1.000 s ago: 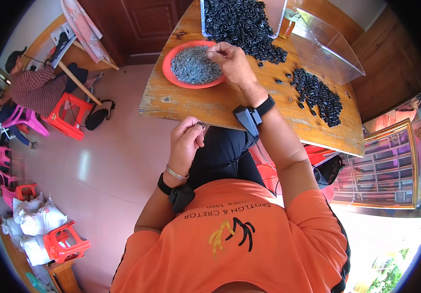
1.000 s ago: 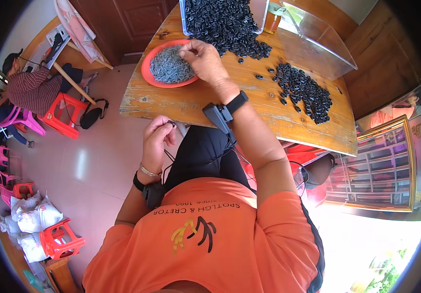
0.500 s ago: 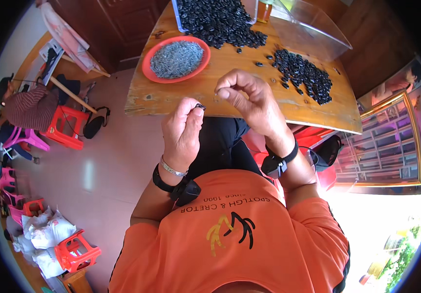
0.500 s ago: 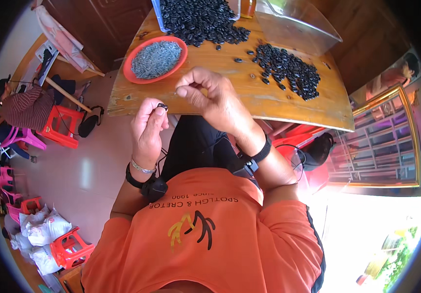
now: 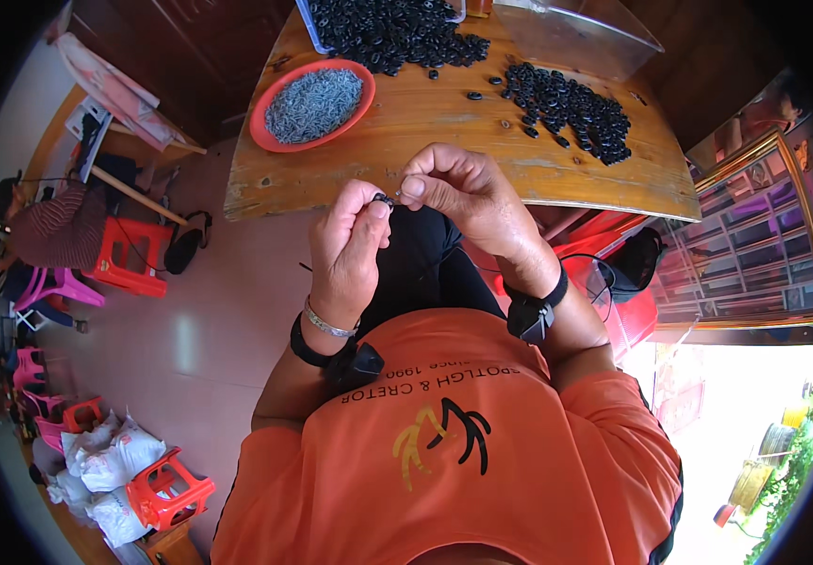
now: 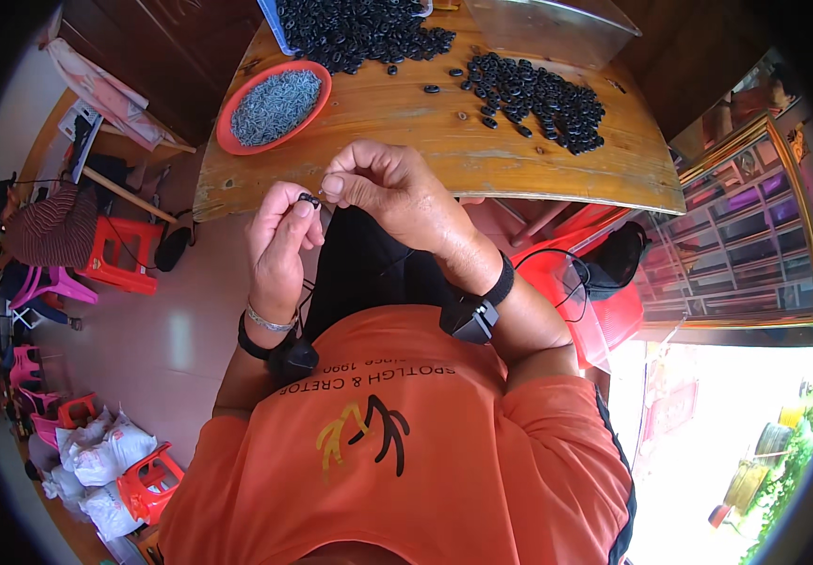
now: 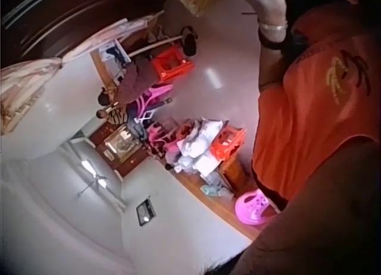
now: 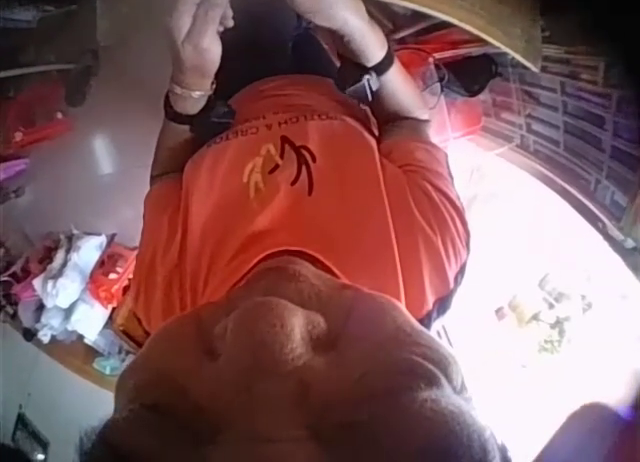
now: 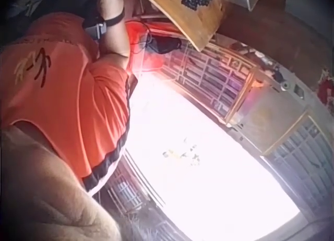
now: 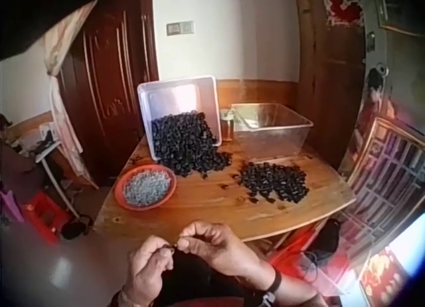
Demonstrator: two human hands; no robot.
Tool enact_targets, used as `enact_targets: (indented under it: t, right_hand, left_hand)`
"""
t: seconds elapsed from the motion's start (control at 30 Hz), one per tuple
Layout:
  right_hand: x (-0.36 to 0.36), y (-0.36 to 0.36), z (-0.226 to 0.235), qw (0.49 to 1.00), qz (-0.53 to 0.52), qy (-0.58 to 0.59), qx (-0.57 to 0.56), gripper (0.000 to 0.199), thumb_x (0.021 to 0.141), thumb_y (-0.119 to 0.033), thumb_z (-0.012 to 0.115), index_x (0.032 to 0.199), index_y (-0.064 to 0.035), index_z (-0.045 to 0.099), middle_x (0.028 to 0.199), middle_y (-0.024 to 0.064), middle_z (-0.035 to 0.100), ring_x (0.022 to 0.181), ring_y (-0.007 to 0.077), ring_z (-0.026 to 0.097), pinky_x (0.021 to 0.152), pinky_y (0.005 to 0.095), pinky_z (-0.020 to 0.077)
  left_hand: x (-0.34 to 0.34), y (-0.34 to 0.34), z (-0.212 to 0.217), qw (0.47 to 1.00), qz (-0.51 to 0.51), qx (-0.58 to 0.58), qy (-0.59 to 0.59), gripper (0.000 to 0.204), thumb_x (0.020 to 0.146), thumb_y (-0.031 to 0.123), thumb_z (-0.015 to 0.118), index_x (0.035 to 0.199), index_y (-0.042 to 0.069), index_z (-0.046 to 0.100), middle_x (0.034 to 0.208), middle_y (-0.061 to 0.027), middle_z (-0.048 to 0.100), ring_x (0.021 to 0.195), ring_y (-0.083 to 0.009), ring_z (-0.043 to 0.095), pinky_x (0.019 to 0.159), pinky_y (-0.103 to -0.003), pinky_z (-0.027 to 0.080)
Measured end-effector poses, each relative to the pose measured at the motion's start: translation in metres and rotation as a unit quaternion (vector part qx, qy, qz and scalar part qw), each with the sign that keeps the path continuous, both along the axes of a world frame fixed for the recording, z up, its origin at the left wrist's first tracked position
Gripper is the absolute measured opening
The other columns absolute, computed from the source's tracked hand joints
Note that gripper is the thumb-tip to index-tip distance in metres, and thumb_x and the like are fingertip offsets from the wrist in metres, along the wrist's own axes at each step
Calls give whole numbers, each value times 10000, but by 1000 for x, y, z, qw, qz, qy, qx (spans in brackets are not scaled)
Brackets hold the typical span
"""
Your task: Sorting and inspecting small black parts from a pile on a table into containers.
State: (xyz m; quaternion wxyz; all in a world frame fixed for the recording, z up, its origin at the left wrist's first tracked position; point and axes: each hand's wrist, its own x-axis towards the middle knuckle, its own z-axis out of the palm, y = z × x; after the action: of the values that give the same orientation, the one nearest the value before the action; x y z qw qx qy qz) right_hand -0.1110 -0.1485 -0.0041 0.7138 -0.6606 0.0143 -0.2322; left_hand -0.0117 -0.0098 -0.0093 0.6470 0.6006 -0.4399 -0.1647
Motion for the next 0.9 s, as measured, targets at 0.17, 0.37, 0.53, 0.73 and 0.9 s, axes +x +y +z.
enact_targets:
  t: [0.17, 0.37, 0.53, 0.73, 0.9]
  right_hand:
    - [-3, 9, 8, 984, -93, 35, -150, 127, 873, -119, 615, 869, 6, 595, 777, 20, 606, 757, 102, 553, 716, 254, 463]
    - [-1, 11, 9, 975, -114, 33, -190, 117, 857, -111, 630, 858, 1, 597, 761, 24, 605, 749, 109, 552, 712, 256, 460]
    - [0, 7, 7, 971, -122, 38, -204, 117, 851, -111, 635, 860, -1, 597, 759, 39, 611, 735, 125, 569, 697, 265, 466]
    - [1, 6, 5, 958, -117, 43, -259, 117, 843, -116, 638, 862, -7, 600, 767, 80, 620, 724, 179, 610, 665, 286, 479]
    - [0, 6, 6, 952, -125, 37, -276, 119, 844, -120, 636, 862, -7, 602, 772, 82, 625, 730, 196, 617, 666, 294, 485]
  left_hand:
    - [0, 1, -2, 1000, 8, 21, -12, 207, 914, 192, 495, 807, 15, 503, 610, 1, 463, 545, -61, 429, 497, -213, 363]
    - [2, 0, -6, 997, 31, 41, -54, 188, 910, 164, 493, 806, 9, 511, 590, -20, 452, 533, -85, 418, 498, -245, 359]
    - [4, 0, -8, 996, 30, 48, -73, 164, 899, 145, 496, 811, 8, 513, 584, -39, 451, 525, -113, 422, 503, -270, 364]
    - [4, 0, -11, 992, 33, 68, -103, 130, 883, 115, 495, 810, 9, 510, 575, -76, 456, 504, -165, 435, 502, -292, 368]
    - [5, 0, -10, 991, 34, 72, -106, 109, 873, 95, 496, 806, 10, 509, 572, -89, 472, 502, -197, 463, 501, -306, 371]
